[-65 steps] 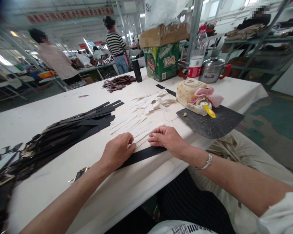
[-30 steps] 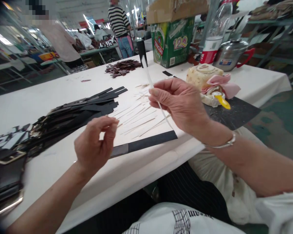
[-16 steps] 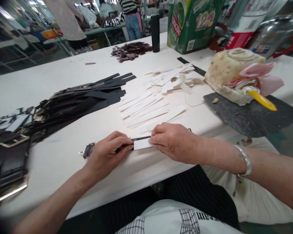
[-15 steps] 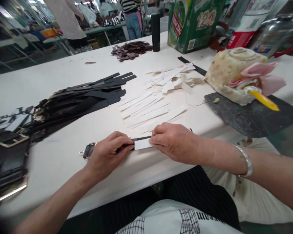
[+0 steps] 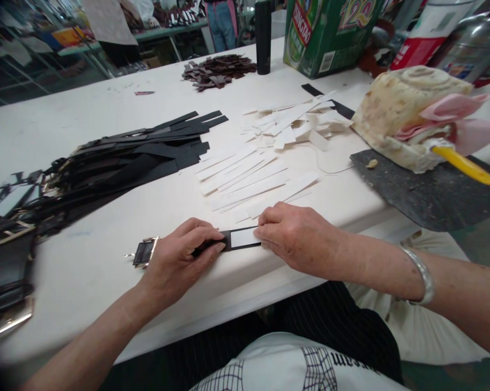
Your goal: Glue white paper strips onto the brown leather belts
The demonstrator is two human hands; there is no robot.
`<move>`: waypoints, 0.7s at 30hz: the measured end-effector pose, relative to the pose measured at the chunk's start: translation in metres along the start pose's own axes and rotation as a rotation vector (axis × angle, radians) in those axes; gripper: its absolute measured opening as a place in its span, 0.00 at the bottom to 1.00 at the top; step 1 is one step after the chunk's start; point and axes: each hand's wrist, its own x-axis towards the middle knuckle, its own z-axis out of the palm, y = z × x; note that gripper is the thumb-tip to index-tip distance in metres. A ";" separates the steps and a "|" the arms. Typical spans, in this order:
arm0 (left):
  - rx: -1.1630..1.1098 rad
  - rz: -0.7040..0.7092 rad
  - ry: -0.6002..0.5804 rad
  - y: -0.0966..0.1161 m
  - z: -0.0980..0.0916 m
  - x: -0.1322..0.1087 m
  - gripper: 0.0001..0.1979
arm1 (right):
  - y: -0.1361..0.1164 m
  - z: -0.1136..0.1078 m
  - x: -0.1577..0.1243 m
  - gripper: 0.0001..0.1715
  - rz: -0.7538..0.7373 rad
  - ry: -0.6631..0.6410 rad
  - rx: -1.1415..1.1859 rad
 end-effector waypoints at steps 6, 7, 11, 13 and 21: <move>0.048 0.025 -0.025 -0.001 0.000 -0.001 0.07 | -0.001 0.001 0.001 0.10 0.017 -0.007 -0.020; 0.056 0.036 -0.025 -0.001 0.001 -0.002 0.07 | -0.002 0.001 0.001 0.10 0.019 -0.007 -0.027; 0.098 0.089 -0.051 -0.002 0.000 -0.002 0.10 | -0.004 0.000 0.003 0.10 0.026 -0.027 -0.055; 0.138 0.114 -0.085 -0.001 -0.001 -0.001 0.12 | -0.005 -0.001 0.004 0.10 0.035 -0.045 -0.066; 0.380 0.227 -0.166 0.004 -0.003 0.002 0.15 | -0.007 -0.007 0.009 0.09 0.068 -0.147 -0.126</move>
